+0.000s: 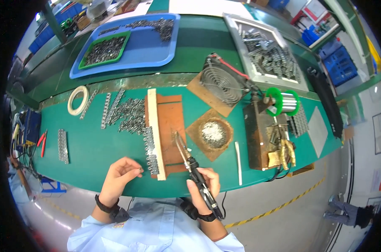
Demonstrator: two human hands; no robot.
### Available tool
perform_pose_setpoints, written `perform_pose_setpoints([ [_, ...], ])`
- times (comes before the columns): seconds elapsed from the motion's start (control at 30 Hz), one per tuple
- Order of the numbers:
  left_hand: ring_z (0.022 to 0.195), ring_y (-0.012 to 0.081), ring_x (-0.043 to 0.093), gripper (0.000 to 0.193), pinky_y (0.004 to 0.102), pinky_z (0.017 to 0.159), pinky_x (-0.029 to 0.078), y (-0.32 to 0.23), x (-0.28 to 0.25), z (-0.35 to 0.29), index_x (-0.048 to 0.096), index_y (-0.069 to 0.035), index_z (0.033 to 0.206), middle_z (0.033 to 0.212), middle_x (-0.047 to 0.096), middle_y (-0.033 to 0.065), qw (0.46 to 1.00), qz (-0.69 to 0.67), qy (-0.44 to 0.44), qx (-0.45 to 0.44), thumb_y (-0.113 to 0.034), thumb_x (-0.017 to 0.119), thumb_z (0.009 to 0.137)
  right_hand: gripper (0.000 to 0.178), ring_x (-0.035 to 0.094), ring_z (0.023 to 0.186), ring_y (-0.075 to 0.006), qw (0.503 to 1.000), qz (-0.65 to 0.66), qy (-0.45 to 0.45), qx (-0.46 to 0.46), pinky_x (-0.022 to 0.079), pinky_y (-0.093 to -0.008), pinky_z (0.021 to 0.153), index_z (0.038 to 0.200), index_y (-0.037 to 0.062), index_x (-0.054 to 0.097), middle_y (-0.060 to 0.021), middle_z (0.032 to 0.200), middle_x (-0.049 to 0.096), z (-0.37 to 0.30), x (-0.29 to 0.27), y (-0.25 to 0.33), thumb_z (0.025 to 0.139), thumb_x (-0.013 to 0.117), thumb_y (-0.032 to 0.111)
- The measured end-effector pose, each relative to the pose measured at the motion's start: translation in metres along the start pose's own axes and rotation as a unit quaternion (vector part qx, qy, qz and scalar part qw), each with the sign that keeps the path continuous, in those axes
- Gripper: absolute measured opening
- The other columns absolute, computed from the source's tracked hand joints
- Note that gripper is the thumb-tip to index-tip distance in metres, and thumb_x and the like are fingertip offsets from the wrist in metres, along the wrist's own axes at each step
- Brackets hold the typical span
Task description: The person picks up a metal component by hand, places it onto a circuit board, and solders it using a soldering iron. This process is repeated for several components before the person picks up a strip of components and sets it aside.
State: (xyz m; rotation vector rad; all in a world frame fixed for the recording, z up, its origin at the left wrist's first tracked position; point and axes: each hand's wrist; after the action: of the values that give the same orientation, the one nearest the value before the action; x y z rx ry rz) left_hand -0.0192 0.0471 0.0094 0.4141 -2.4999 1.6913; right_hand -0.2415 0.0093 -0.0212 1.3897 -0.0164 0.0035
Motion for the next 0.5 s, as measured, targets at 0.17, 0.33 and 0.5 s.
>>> perform_pose_setpoints([
  [0.17,0.080,0.0113,0.058,0.010,0.0235,0.074,0.046,-0.003,0.006,0.006,0.054,0.002,0.091,0.088,0.060,0.0056,0.997,-0.034,0.045,-0.057,-0.003,0.058,0.082,0.039,0.050,0.072,-0.0120,1.000,-0.017,0.012,-0.001,0.042,-0.0225,0.063,0.104,0.0025,0.044,-0.0068,0.085,0.049,-0.001,-0.003,-0.005,0.075,0.066,0.016],
  [0.33,0.081,0.0110,0.058,0.012,0.0233,0.074,0.046,0.000,0.007,0.010,0.050,0.000,0.092,0.087,0.060,0.0053,0.995,-0.074,0.056,-0.049,-0.001,0.057,0.082,0.039,0.048,0.067,-0.0106,1.000,-0.021,0.004,0.003,0.040,-0.0213,0.059,0.104,0.0027,0.044,-0.0068,0.083,0.049,-0.002,-0.001,-0.006,0.075,0.066,0.017],
  [0.5,0.082,0.0104,0.057,0.017,0.0226,0.075,0.046,0.001,0.008,0.015,0.045,-0.002,0.094,0.086,0.058,0.0050,0.992,-0.072,0.092,-0.053,0.001,0.057,0.082,0.039,0.047,0.064,-0.0102,1.000,-0.020,0.004,0.000,0.039,-0.0208,0.056,0.104,0.0027,0.043,-0.0073,0.083,0.049,-0.002,-0.001,-0.007,0.075,0.065,0.018],
])
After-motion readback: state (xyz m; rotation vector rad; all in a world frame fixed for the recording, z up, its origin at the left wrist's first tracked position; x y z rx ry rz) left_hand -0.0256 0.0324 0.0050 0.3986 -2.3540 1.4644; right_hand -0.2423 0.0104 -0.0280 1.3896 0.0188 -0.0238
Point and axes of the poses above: each hand's wrist, its own z-axis towards the middle knuckle, its own x-axis out of the palm, y = z × x
